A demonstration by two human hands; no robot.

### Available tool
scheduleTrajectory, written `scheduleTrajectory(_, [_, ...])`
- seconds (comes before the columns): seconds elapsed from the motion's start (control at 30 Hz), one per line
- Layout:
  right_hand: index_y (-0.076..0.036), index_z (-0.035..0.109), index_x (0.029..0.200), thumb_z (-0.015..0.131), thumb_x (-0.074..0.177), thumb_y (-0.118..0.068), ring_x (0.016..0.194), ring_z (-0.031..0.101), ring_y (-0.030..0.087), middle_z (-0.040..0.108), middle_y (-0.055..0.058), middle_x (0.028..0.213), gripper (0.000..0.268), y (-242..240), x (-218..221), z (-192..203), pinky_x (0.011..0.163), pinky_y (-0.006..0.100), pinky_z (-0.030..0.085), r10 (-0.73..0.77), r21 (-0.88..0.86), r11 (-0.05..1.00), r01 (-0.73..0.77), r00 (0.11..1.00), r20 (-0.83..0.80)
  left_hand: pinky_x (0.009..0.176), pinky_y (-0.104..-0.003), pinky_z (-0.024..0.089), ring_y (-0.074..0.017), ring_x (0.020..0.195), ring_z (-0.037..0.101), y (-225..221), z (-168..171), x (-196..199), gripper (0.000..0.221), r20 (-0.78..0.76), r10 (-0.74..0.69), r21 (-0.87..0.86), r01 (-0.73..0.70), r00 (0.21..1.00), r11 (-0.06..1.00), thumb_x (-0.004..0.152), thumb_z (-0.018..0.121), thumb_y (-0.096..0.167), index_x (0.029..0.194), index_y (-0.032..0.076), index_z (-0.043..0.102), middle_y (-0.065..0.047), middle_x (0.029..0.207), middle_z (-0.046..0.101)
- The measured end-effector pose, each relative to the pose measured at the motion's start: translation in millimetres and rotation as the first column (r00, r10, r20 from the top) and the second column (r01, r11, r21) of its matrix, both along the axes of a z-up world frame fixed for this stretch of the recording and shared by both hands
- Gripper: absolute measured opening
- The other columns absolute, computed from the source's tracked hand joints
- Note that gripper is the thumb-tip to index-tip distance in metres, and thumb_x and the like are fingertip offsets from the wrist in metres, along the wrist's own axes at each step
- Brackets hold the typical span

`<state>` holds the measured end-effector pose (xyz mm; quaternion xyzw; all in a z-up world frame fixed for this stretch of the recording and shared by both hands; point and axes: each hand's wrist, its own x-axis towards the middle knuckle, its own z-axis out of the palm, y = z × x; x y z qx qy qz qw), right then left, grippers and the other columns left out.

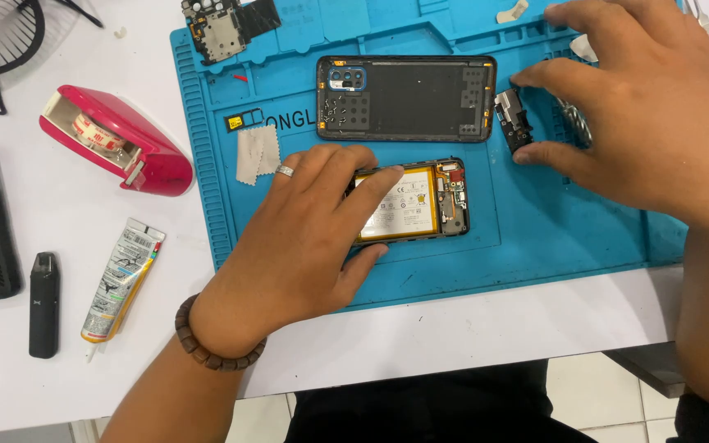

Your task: Securing the internal motherboard of a mobile phone into its chassis using a manual screwdriver.

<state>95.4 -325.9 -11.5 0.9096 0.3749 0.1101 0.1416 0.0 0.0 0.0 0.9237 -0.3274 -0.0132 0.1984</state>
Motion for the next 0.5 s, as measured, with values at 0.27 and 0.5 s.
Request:
scheduleTrajectory(0.27, [-0.011,0.066,0.127,0.085,0.069,-0.055,0.147,0.054,0.039,0.058,0.019,0.159,0.075,2.1,2.4,1.3,0.114,0.051,0.050,0.055,0.142,0.989,-0.038,0.991,-0.119,0.100,-0.056,0.043,-0.0380,0.124,0.050,-3.6,-4.0,-1.8,0.063,0.003,-0.017,-0.056,0.017,1.000,0.998,0.091,0.076,0.030,0.142,0.004,0.050,-0.017,0.136,0.051])
scheduleTrajectory(0.5, [-0.013,0.065,0.122,0.088,0.078,-0.045,0.145,0.057,0.039,0.062,0.017,0.156,0.060,1.7,-0.3,3.8,0.108,0.054,0.049,0.061,0.184,0.982,-0.039,0.992,-0.114,0.097,-0.056,0.044,-0.0379,0.123,0.051,-4.3,-3.3,-2.1,0.059,0.027,-0.008,-0.085,0.011,1.000,0.996,0.093,0.077,0.028,0.140,0.004,0.051,-0.017,0.134,0.054])
